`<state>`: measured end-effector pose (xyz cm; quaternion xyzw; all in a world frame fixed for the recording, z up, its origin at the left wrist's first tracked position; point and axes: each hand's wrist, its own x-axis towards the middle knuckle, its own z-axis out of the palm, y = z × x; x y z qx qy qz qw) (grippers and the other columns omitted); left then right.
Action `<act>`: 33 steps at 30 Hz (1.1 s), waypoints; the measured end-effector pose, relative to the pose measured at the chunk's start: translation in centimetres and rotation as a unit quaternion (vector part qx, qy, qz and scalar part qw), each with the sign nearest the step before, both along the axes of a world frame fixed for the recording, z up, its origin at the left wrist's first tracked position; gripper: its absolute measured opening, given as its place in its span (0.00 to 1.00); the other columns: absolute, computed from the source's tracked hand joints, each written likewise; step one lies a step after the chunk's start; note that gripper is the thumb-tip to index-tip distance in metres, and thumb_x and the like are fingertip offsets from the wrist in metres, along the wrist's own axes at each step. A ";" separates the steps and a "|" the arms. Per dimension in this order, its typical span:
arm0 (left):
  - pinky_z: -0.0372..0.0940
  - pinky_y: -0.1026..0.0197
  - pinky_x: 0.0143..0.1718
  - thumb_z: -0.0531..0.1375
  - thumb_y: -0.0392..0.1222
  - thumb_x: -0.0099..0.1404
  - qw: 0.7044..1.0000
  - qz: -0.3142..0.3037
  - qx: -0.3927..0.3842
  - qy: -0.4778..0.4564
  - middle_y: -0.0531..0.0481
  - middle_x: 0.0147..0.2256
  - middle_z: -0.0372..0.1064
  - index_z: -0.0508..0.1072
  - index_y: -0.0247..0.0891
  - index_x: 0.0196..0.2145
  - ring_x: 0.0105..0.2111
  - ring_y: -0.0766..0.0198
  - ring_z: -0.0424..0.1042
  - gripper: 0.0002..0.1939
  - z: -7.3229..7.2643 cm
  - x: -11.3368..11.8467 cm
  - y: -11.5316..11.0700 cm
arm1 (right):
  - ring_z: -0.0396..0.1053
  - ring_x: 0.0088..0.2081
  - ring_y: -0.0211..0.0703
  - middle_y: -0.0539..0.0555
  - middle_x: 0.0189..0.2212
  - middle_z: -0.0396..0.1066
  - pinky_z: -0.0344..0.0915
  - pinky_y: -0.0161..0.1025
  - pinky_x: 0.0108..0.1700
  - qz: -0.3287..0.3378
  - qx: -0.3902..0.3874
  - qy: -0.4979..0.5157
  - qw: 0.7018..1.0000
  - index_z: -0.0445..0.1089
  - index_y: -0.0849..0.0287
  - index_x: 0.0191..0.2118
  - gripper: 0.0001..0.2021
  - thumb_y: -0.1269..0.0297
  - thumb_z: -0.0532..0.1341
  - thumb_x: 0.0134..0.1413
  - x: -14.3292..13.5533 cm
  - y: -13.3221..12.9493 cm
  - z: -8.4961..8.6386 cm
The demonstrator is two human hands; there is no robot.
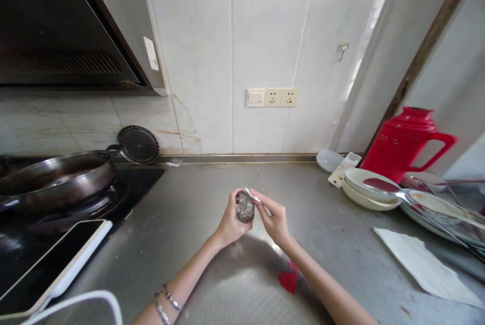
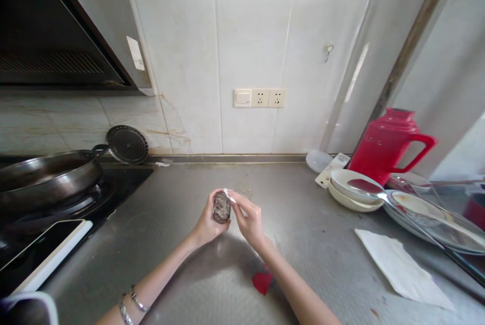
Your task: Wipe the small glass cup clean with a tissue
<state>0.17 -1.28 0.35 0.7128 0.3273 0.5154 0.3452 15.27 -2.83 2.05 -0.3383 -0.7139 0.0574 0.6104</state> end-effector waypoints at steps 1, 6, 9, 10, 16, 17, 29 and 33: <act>0.61 0.54 0.50 0.62 0.27 0.46 1.000 0.000 -0.007 -0.004 0.42 0.51 0.60 0.51 0.41 0.55 0.48 0.55 0.66 0.41 0.0 0.0 0.0 | 0.73 0.48 0.48 0.55 0.46 0.75 0.72 0.45 0.50 0.013 0.006 -0.008 1.000 0.73 0.53 0.49 0.14 0.70 0.57 0.61 0.0 -0.2 0.0; 0.64 0.55 0.47 0.62 0.27 0.47 0.999 -0.026 -0.034 -0.023 0.42 0.50 0.62 0.49 0.41 0.56 0.46 0.56 0.68 0.41 -0.2 -0.1 0.2 | 0.70 0.52 0.48 0.55 0.49 0.74 0.68 0.48 0.55 0.058 0.044 -0.042 0.997 0.71 0.51 0.51 0.17 0.73 0.56 0.59 -0.1 -0.7 0.3; 0.61 0.54 0.51 0.62 0.27 0.46 1.000 -0.029 -0.004 -0.012 0.42 0.52 0.60 0.51 0.41 0.56 0.51 0.54 0.65 0.41 -0.3 0.0 0.1 | 0.72 0.50 0.48 0.54 0.47 0.75 0.68 0.50 0.55 0.034 0.019 -0.014 0.999 0.72 0.51 0.49 0.15 0.73 0.56 0.60 0.0 -0.5 0.4; 0.60 0.54 0.52 0.62 0.26 0.45 1.000 -0.024 0.006 -0.008 0.42 0.53 0.60 0.52 0.41 0.56 0.52 0.54 0.64 0.41 -0.3 0.0 0.0 | 0.73 0.49 0.48 0.54 0.45 0.76 0.68 0.50 0.55 0.022 0.009 -0.001 1.000 0.73 0.51 0.48 0.14 0.72 0.57 0.60 0.1 -0.4 0.4; 0.64 0.57 0.45 0.62 0.27 0.45 1.000 -0.010 -0.006 -0.001 0.44 0.49 0.62 0.52 0.41 0.56 0.45 0.57 0.68 0.41 -0.6 -0.1 0.1 | 0.75 0.44 0.47 0.53 0.42 0.77 0.66 0.54 0.55 0.025 0.036 -0.005 0.999 0.74 0.50 0.46 0.14 0.74 0.57 0.58 0.2 -0.5 0.5; 0.64 0.57 0.44 0.62 0.27 0.45 1.000 -0.013 -0.012 -0.004 0.44 0.49 0.62 0.52 0.42 0.56 0.44 0.58 0.68 0.42 -0.7 -0.1 0.1 | 0.75 0.45 0.47 0.53 0.42 0.77 0.66 0.54 0.56 0.032 0.039 -0.011 0.999 0.74 0.50 0.46 0.15 0.74 0.57 0.58 0.1 -0.5 0.5; 0.64 0.64 0.35 0.62 0.28 0.45 0.994 0.023 -0.072 -0.079 0.50 0.44 0.62 0.52 0.43 0.53 0.35 0.66 0.68 0.39 1.2 -0.4 0.1 | 0.77 0.42 0.46 0.52 0.42 0.77 0.66 0.56 0.57 -0.003 0.040 0.013 0.999 0.73 0.52 0.47 0.14 0.72 0.57 0.60 -1.2 -0.4 -0.6; 0.64 0.65 0.34 0.62 0.27 0.45 0.995 0.023 -0.072 -0.063 0.49 0.46 0.62 0.52 0.43 0.54 0.35 0.67 0.68 0.41 1.3 -0.4 0.1 | 0.76 0.42 0.45 0.52 0.42 0.77 0.66 0.56 0.57 -0.023 0.049 0.029 0.998 0.73 0.51 0.48 0.15 0.73 0.56 0.60 -1.0 -0.3 -0.6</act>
